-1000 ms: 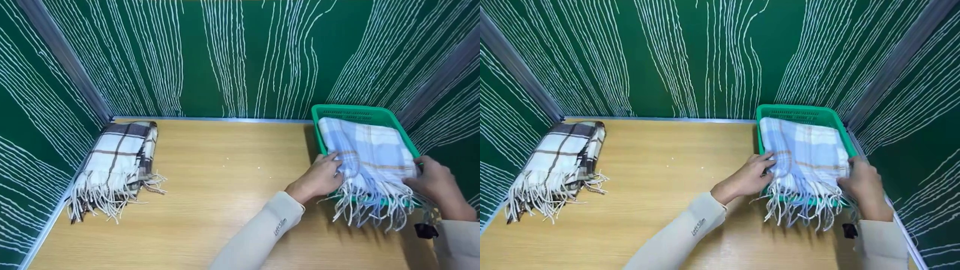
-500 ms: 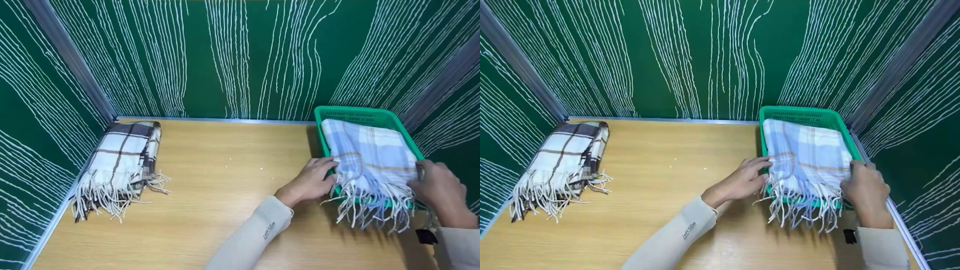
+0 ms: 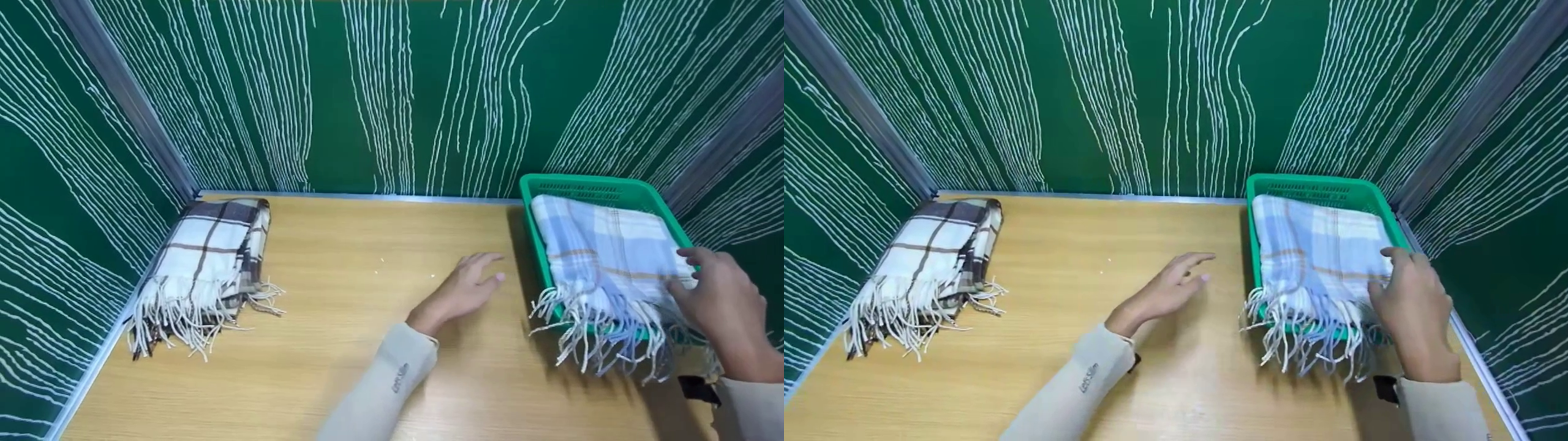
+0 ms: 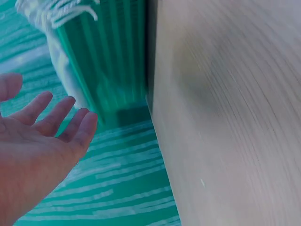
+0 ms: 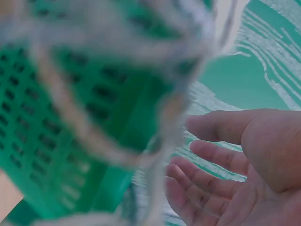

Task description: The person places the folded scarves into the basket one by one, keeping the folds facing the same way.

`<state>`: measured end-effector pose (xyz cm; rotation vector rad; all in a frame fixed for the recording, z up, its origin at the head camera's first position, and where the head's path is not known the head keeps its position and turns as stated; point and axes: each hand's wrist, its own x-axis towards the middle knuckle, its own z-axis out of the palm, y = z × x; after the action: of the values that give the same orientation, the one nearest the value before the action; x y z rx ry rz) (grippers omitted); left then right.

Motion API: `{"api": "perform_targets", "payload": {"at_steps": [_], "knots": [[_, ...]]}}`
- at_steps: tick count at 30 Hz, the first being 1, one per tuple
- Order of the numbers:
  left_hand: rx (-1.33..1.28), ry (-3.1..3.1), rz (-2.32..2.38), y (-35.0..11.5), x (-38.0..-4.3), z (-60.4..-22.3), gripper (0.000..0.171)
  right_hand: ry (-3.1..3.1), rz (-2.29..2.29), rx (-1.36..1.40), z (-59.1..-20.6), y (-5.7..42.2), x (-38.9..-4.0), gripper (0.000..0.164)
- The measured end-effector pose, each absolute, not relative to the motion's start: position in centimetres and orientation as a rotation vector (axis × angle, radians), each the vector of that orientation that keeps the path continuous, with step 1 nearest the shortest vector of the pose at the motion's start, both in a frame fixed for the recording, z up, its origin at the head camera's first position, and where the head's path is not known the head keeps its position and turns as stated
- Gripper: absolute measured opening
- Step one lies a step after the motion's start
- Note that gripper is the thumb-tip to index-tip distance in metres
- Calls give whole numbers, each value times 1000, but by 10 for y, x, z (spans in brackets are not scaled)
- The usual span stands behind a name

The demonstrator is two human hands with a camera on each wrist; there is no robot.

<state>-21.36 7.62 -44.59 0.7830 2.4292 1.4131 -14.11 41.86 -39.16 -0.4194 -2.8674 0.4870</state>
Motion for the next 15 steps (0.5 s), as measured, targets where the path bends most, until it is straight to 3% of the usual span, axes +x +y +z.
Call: {"api": "perform_targets", "payload": {"at_steps": [15], "knots": [[559, 2396, 1667, -14, -226, -450, 50, -2778, 515, -190, -392, 373, -147, 46]]}}
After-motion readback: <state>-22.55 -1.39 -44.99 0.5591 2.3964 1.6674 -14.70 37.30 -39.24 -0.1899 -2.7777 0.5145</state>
